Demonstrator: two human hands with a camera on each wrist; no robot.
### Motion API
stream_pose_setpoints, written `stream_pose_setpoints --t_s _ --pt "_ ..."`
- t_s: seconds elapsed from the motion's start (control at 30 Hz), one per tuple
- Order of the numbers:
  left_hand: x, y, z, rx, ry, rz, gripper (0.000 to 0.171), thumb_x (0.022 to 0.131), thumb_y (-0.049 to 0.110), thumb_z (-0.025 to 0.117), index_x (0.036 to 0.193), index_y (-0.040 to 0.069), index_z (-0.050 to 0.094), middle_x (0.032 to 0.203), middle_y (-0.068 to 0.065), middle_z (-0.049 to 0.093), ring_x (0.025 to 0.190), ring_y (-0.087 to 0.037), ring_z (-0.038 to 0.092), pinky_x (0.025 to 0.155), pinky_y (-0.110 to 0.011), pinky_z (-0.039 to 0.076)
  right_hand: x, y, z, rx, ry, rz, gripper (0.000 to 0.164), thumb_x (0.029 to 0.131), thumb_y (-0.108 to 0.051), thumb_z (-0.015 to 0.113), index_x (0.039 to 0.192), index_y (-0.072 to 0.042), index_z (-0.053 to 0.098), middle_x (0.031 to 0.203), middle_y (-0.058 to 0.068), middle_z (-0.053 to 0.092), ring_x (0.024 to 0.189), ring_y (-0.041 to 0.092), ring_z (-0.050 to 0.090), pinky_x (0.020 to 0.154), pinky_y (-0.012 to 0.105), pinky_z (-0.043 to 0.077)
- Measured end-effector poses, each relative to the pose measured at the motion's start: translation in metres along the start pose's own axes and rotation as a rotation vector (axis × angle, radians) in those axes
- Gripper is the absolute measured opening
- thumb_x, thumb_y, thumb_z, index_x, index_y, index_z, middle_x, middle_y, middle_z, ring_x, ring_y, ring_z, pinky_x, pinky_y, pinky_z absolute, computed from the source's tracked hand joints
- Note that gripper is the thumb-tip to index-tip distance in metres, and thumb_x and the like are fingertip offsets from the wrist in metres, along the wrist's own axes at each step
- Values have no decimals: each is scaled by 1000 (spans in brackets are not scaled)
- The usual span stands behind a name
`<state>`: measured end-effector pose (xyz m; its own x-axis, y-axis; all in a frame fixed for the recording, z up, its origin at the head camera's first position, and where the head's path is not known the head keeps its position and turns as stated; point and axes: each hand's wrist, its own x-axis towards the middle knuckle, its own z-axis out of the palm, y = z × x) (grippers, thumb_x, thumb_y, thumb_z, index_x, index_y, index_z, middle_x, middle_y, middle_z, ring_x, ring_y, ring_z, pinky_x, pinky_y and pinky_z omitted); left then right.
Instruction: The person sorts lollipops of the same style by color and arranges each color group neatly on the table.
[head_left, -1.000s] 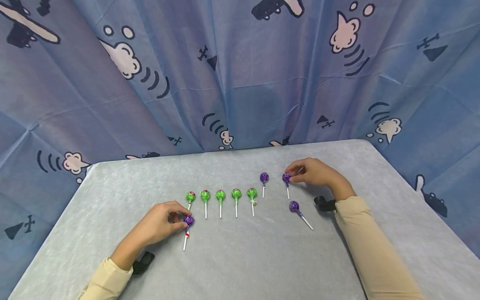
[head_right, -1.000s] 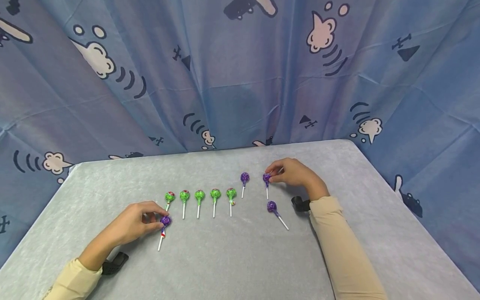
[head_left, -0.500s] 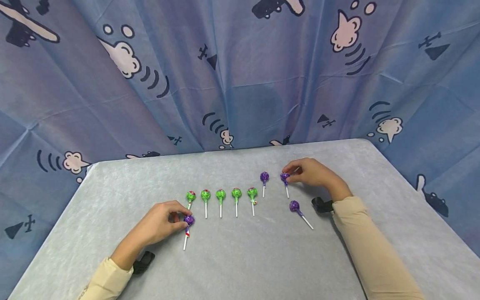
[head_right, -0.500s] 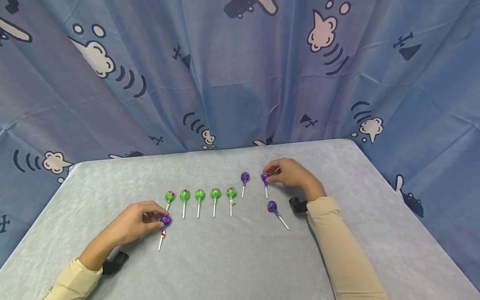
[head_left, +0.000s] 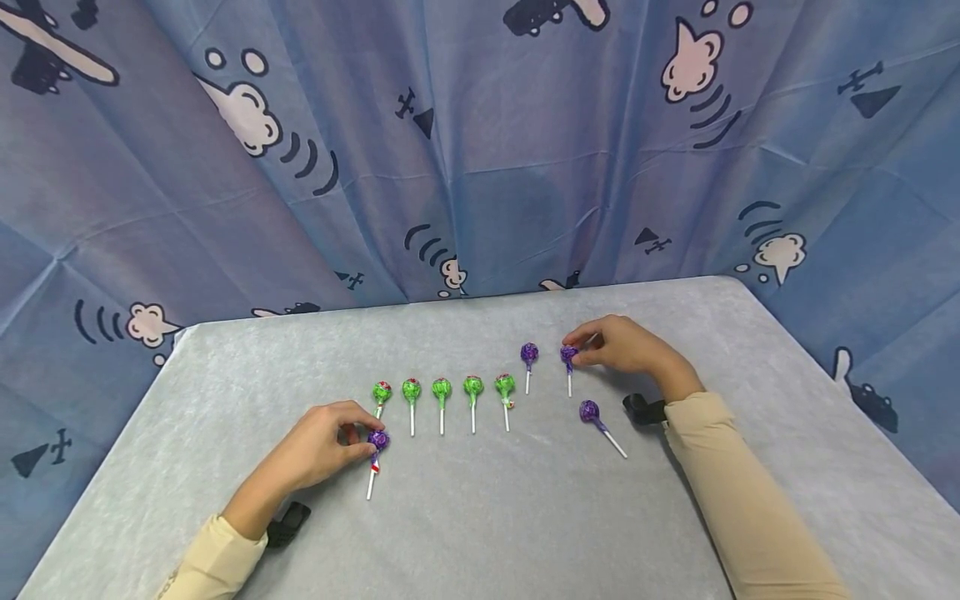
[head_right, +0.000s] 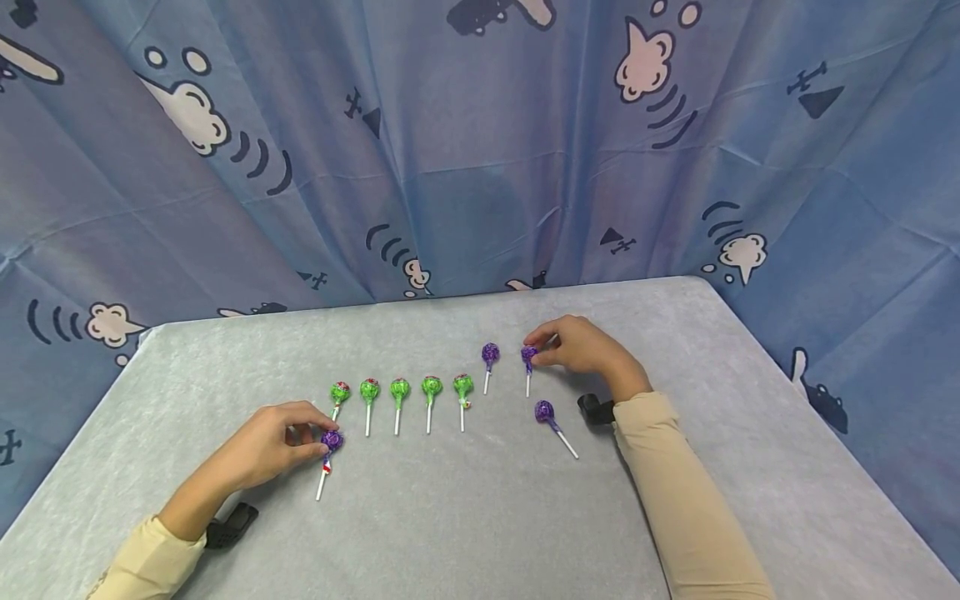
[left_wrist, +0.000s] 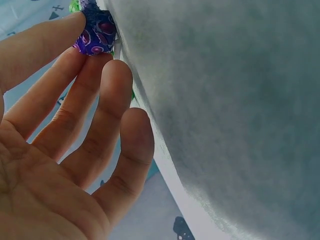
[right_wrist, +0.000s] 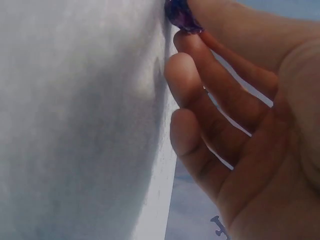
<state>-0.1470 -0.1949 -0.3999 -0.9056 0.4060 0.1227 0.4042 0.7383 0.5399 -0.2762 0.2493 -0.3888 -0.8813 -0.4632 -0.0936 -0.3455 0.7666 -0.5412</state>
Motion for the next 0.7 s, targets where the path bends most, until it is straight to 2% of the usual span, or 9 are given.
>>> stream_pose_setpoints --t_s 0.37,0.6,0.7 --pt "0 -1 1 -7 4 -5 21 79 11 83 99 15 77 89 7 69 71 1 54 63 -21 43 2 -3 2 -3 4 -3 35 91 -21 73 124 -9 70 125 12 70 110 26 64 93 46 50" --pt "1 -2 1 -10 3 -16 22 79 12 83 99 15 77 89 7 69 71 1 54 62 -21 43 3 -3 3 -13 3 -1 35 91 -21 73 123 -9 70 123 11 70 102 21 62 85 36 49" --pt "1 -2 1 -5 4 -18 22 79 11 83 99 15 77 88 7 69 71 1 54 62 -21 43 3 -3 3 -16 3 -2 34 91 -21 73 123 -9 70 122 10 71 102 21 63 86 36 49"
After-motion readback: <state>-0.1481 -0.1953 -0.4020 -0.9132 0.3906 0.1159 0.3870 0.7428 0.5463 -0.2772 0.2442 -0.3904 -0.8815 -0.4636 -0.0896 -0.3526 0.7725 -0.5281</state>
